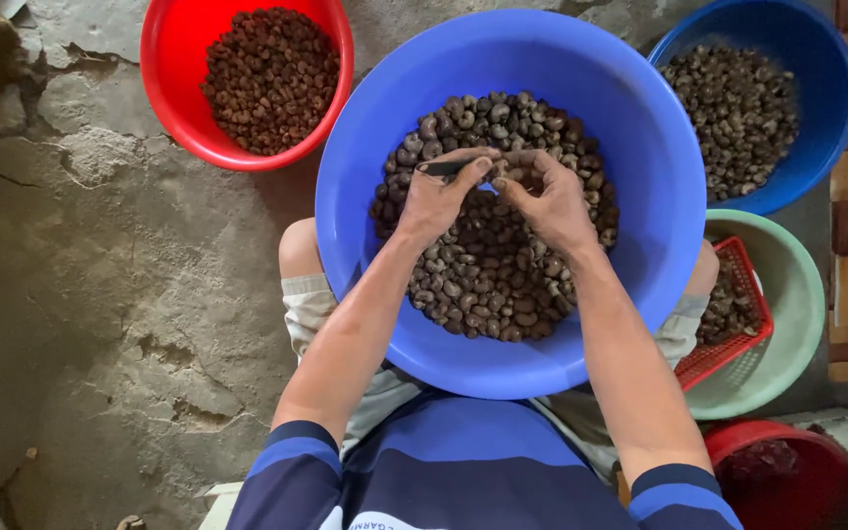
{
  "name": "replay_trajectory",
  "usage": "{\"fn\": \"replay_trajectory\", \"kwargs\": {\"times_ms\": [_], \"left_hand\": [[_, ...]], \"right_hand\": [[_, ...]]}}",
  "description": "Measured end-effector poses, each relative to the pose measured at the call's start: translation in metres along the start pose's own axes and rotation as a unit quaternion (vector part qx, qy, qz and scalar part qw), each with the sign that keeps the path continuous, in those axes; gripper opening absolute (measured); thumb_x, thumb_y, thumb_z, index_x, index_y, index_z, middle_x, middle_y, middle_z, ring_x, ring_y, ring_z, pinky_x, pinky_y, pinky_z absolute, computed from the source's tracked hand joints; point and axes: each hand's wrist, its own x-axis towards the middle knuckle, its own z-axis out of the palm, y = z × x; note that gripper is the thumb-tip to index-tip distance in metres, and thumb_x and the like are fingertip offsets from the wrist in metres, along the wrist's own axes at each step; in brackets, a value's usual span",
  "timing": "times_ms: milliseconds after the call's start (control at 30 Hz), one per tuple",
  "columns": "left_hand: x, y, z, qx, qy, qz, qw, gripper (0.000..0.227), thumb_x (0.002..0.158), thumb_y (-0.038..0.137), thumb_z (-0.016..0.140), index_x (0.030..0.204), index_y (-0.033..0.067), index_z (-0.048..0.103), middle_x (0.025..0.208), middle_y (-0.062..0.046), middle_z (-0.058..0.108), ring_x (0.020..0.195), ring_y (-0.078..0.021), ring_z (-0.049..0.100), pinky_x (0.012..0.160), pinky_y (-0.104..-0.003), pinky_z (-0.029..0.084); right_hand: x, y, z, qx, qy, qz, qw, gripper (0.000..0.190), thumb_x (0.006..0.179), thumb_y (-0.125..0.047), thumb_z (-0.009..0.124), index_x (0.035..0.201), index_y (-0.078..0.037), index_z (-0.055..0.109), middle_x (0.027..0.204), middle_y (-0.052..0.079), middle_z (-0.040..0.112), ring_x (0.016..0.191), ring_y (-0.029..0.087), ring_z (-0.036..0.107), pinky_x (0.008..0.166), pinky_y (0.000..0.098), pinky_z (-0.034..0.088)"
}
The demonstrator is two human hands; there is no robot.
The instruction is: A person sits on the floor using a small hand tool to peel the skins off cashew nuts and sort them into different baskets.
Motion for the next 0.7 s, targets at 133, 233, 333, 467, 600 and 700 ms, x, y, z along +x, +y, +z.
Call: {"fn": "replay_trajectory", "kwargs": {"times_ms": [133,233,333,467,600,700], "left_hand": [[0.003,0.016,-0.001,-0.032,-0.021,-0.016,0.999,0.034,0.112,0.039,0.071,0.132,0.0117,0.078,0.129,-0.019,0.075,0.133,-0.0415,0.065,0.112,-0.067,0.056],[0.001,0.01,0.001,-0.026,-0.017,-0.011,0.999,0.034,0.114,0.041,0.068,0.134,0.014,0.078,0.13,-0.017,0.076,0.133,-0.0374,0.066,0.111,-0.062,0.057],[0.0,0.014,-0.001,-0.044,-0.021,-0.013,0.999,0.035,0.115,0.039,0.068,0.134,0.0105,0.077,0.131,-0.02,0.075,0.134,-0.0398,0.064,0.11,-0.063,0.057],[0.002,0.015,0.004,-0.031,-0.026,0.013,0.999,0.034,0.115,0.036,0.068,0.135,0.0099,0.075,0.132,-0.02,0.074,0.135,-0.0426,0.063,0.113,-0.067,0.055],[0.002,0.015,0.004,-0.021,-0.002,0.01,1.0,0.031,0.114,0.036,0.069,0.132,0.0118,0.078,0.125,-0.017,0.078,0.131,-0.0392,0.067,0.113,-0.064,0.054],[0.002,0.012,0.006,-0.018,0.002,0.0,1.0,0.03,0.111,0.036,0.073,0.13,0.0137,0.08,0.126,-0.015,0.079,0.131,-0.0339,0.068,0.115,-0.06,0.054]], "right_hand": [[0.0,0.003,-0.001,0.024,0.003,0.002,1.0,0.03,0.107,-0.011,0.071,0.128,0.007,0.062,0.1,0.023,0.074,0.086,0.026,0.073,0.069,0.0398,0.062],[0.001,0.002,-0.001,0.027,0.006,0.013,1.0,0.03,0.103,-0.012,0.075,0.126,0.005,0.064,0.099,0.021,0.075,0.084,0.023,0.073,0.069,0.039,0.062],[0.0,-0.001,0.001,0.035,0.002,0.013,0.999,0.031,0.105,-0.012,0.071,0.128,0.007,0.063,0.102,0.022,0.075,0.084,0.023,0.073,0.072,0.0392,0.062],[-0.002,-0.011,0.001,0.035,-0.002,0.011,0.999,0.029,0.107,-0.009,0.067,0.13,0.009,0.061,0.105,0.026,0.074,0.088,0.026,0.072,0.073,0.0423,0.062],[-0.003,-0.014,0.004,0.044,-0.009,0.032,0.999,0.028,0.108,-0.009,0.061,0.13,0.008,0.061,0.106,0.025,0.074,0.087,0.025,0.074,0.075,0.042,0.062],[-0.005,-0.02,0.007,0.066,-0.007,0.044,0.997,0.028,0.108,-0.008,0.057,0.131,0.009,0.059,0.1,0.023,0.073,0.086,0.025,0.072,0.075,0.0435,0.062]]}}
